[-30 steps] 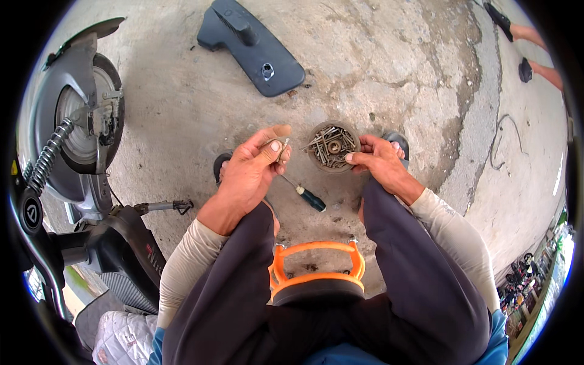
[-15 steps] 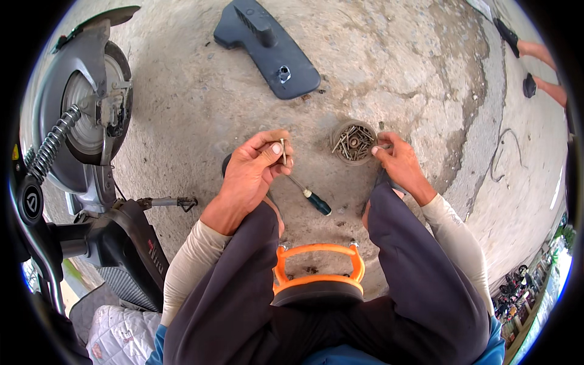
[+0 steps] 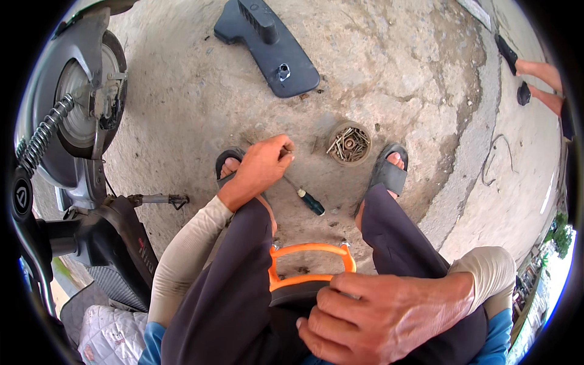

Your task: The person selects screws from a container and uses a screwdriver to remove a black plastic cover from the side of a scooter. They then reattach the cover using the screws.

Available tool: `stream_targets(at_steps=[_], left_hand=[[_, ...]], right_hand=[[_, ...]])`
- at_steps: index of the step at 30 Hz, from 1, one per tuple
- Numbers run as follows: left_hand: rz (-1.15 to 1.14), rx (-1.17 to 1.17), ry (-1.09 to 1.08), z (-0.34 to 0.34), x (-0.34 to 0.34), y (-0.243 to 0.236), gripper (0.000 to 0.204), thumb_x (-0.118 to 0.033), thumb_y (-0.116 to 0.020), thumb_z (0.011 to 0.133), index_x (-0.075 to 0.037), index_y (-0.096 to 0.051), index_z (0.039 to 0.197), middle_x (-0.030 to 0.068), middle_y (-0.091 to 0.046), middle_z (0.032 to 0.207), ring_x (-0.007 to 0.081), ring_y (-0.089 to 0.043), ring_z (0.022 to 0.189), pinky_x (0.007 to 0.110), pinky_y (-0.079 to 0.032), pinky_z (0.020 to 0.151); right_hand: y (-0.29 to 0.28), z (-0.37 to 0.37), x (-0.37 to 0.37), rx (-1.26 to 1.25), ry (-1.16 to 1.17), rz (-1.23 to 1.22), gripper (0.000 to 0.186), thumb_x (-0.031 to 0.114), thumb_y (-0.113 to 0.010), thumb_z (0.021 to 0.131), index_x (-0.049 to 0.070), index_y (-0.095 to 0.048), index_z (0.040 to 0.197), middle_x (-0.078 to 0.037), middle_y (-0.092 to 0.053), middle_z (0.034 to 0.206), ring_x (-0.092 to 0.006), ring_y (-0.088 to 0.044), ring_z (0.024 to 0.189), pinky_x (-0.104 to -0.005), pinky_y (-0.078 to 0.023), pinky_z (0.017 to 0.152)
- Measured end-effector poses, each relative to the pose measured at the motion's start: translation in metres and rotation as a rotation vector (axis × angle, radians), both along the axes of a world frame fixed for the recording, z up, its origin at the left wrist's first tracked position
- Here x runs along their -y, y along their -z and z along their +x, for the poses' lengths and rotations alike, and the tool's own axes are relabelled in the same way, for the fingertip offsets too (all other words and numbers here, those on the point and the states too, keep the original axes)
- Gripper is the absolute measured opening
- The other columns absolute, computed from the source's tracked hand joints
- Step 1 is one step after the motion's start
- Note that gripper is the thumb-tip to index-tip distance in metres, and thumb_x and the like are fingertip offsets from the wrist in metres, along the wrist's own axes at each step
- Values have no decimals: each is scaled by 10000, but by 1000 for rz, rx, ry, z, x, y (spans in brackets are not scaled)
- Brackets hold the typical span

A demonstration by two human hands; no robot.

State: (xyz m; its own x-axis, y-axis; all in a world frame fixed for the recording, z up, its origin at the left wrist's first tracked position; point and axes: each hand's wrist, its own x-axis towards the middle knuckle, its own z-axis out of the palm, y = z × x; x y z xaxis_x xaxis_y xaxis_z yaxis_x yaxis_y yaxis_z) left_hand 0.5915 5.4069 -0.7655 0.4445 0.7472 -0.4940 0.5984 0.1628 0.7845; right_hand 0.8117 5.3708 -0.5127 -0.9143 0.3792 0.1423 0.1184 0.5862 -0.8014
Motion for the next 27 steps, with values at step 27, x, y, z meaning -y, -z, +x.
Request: stream_targets(at_steps=[27], left_hand=[[687, -538, 661, 59, 13, 39, 112, -75, -660, 805, -63, -598, 897, 121, -675, 808, 288, -727, 732, 395, -582, 603]], right_hand=[[17, 54, 8, -232, 258, -49, 210, 154, -727, 772, 4, -687, 913, -12, -597, 764, -156, -604, 694, -287, -457, 592]])
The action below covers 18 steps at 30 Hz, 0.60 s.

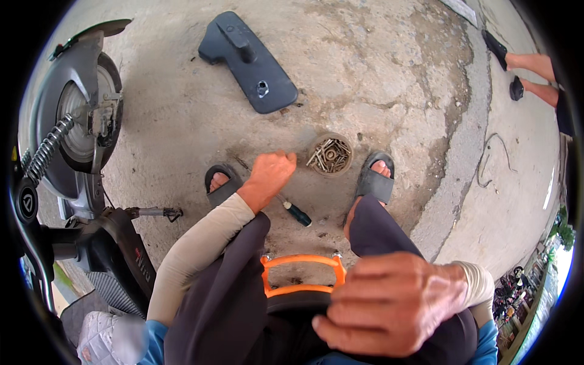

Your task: The person selects screws from a container and uses a screwdriver to remove a black plastic cover from the side of a scooter. They then reattach the cover using the screws.

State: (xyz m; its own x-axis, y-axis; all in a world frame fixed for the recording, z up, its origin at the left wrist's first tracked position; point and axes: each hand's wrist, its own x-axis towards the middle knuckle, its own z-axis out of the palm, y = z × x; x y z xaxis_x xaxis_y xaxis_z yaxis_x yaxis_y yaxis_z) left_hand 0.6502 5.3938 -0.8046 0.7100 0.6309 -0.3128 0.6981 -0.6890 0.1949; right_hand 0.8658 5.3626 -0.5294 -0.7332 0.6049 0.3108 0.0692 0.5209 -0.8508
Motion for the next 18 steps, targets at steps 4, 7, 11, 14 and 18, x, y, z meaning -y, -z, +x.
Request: stream_targets(at_steps=[4, 7, 11, 14, 18], left_hand=[[-76, 67, -64, -18, -12, -5, 132, -76, -661, 805, -72, -602, 922, 122, -677, 822, 326, -713, 726, 418, -566, 588], [-138, 194, -158, -4, -19, -34, 156, -84, -671, 810, -79, -592, 945, 112, -671, 841, 357, -687, 715, 453, -538, 575], [-213, 401, -129, 25, -20, -68, 171, -95, -676, 845, -68, -580, 983, 108, -659, 875, 365, -664, 744, 477, -517, 622], [-281, 356, -128, 32, -20, -70, 175, -95, -663, 883, -57, -595, 1040, 128, -669, 910, 367, -670, 808, 463, -524, 673], [-363, 406, -234, 13, -18, -70, 176, -98, -664, 904, -38, -622, 1065, 145, -685, 951, 364, -678, 856, 445, -529, 700]], right_hand=[[45, 17, -8, 375, 142, 83, 164, 92, -753, 798, 12, -688, 925, -60, -606, 758, -211, -621, 676, -343, -484, 601], [82, 39, -2, 479, 351, -44, 111, 97, -677, 830, 16, -630, 891, -80, -589, 794, -271, -626, 738, -386, -478, 645], [121, 56, 18, 679, 423, -97, 190, 100, -723, 829, 42, -675, 1003, -94, -635, 850, -318, -649, 811, -415, -522, 700], [140, 57, 29, 808, 378, -159, 153, 128, -698, 857, 54, -662, 986, -103, -632, 864, -331, -654, 827, -434, -528, 717], [157, 53, 32, 834, 392, -191, 163, 154, -685, 877, 57, -653, 1004, -110, -636, 879, -356, -659, 864, -463, -528, 741]])
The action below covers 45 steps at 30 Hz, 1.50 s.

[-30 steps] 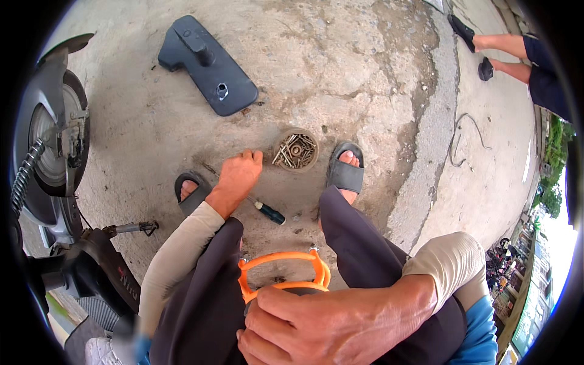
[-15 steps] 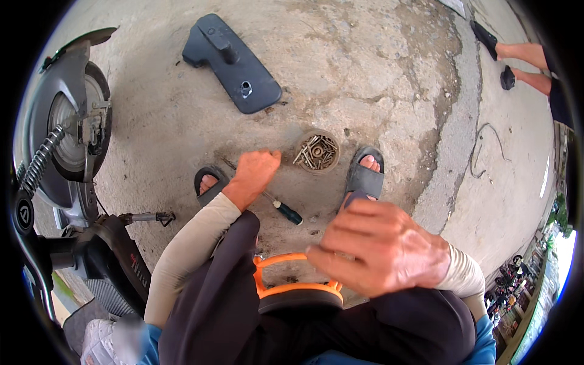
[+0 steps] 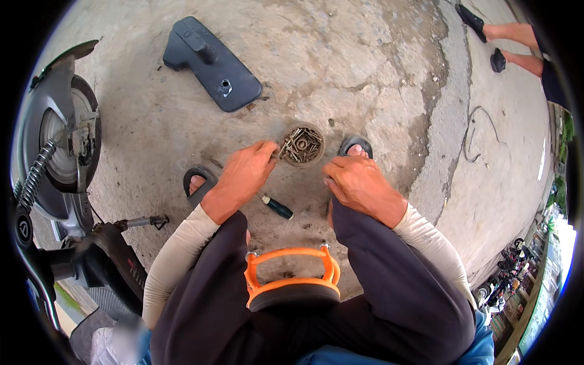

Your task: The person selects screws from a container and uses a screwdriver to remove a black plastic cover from the side of a scooter. They then reattach the cover using the screws.

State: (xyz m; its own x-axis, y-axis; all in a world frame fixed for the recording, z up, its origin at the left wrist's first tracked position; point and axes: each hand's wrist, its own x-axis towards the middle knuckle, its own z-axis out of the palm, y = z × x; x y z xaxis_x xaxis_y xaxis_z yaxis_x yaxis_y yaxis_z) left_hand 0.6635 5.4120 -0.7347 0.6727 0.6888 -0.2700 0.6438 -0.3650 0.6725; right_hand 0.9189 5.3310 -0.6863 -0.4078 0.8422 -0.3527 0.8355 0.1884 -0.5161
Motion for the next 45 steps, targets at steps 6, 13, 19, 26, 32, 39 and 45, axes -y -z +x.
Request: stream_targets(at_steps=[6, 13, 19, 26, 32, 39, 45], left_hand=[[-136, 85, -177, -25, 8, 5, 157, -54, -667, 911, -4, -652, 1059, 158, -716, 927, 299, -708, 797, 371, -544, 708], [-718, 210, -449, -24, 14, 14, 177, -56, -585, 990, 21, -635, 1142, 70, -678, 859, 126, -673, 758, 284, -531, 653], [-882, 306, -553, -38, 14, 35, 211, -67, -557, 993, 33, -630, 1165, 57, -660, 893, 129, -658, 751, 279, -529, 644], [-891, 304, -547, -32, 12, 36, 231, -76, -540, 975, 51, -642, 1140, 71, -669, 822, 123, -639, 686, 280, -524, 630], [-898, 320, -554, -38, 11, 45, 247, -91, -519, 972, 56, -635, 1132, 86, -672, 808, 134, -641, 681, 287, -528, 632], [-920, 348, -570, -37, 7, 48, 219, -59, -474, 951, 65, -606, 1075, 91, -647, 827, 155, -658, 690, 301, -536, 625], [-1013, 345, -659, -25, -4, 42, 158, -43, -495, 935, 10, -596, 1043, 56, -611, 827, 157, -632, 711, 290, -514, 637]], right_hand=[[47, -9, -28, 81, 230, 40, 339, 193, -702, 888, 39, -585, 1166, -155, -630, 1050, -374, -659, 948, -471, -540, 789], [93, -9, -39, 8, 316, -85, 450, 210, -717, 884, -21, -521, 1216, -219, -598, 1119, -415, -650, 1041, -494, -546, 852], [89, -16, -39, 37, 316, 8, 396, 185, -703, 885, 12, -564, 1213, -175, -581, 1135, -380, -637, 1047, -460, -534, 876], [103, -24, -57, 240, -71, 415, 327, 118, -690, 797, 63, -594, 1105, -97, -571, 1053, -252, -638, 940, -368, -526, 777], [115, -18, -65, 153, -195, 545, 248, 143, -663, 793, 70, -597, 1021, -62, -597, 928, -217, -659, 865, -336, -531, 716], [107, -9, -82, 106, -264, 411, 215, 128, -626, 826, 61, -596, 1028, -76, -607, 933, -247, -677, 843, -365, -549, 728], [98, -18, -78, -68, -233, 411, 219, 121, -616, 842, 78, -604, 1057, -79, -612, 1062, -271, -657, 955, -373, -555, 811]])
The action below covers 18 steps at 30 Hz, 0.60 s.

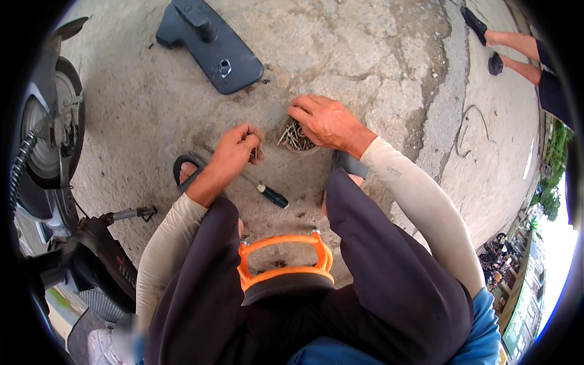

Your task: The person selects screws from a container and uses a screwdriver to remove a black plastic cover from the side of a scooter. They then reattach the cover using the screws.

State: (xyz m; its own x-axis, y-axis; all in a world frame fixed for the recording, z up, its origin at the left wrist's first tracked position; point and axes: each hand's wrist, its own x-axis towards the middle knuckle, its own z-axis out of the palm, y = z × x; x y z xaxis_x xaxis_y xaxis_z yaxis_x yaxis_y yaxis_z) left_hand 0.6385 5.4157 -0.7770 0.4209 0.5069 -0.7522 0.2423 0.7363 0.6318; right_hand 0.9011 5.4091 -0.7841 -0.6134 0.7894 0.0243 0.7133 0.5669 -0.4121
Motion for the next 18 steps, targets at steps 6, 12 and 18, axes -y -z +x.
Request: stream_targets(at_steps=[6, 12, 18], left_hand=[[69, -43, 77, 15, -4, 7, 148, -114, -588, 928, -1, -609, 1021, 40, -620, 811, 131, -613, 700, 280, -500, 627], [423, -214, 329, 37, 0, 2, 345, -234, -783, 874, 16, -604, 1030, 58, -624, 784, 138, -568, 694, 309, -478, 633], [451, -223, 401, 41, 3, 7, 326, -191, -795, 853, 13, -596, 1010, 88, -617, 785, 162, -581, 721, 329, -485, 661]], right_hand=[[7, -5, 1, 30, -25, 50, 214, 135, -628, 829, 76, -606, 1033, -73, -620, 1052, -260, -651, 993, -374, -554, 828], [12, 6, -3, -94, 10, 28, 146, 137, -632, 834, 71, -621, 963, -66, -643, 958, -270, -667, 933, -378, -562, 783], [10, 3, 4, -354, 287, -269, 128, 124, -655, 903, 46, -681, 1002, -80, -676, 1026, -312, -662, 955, -401, -547, 819]])
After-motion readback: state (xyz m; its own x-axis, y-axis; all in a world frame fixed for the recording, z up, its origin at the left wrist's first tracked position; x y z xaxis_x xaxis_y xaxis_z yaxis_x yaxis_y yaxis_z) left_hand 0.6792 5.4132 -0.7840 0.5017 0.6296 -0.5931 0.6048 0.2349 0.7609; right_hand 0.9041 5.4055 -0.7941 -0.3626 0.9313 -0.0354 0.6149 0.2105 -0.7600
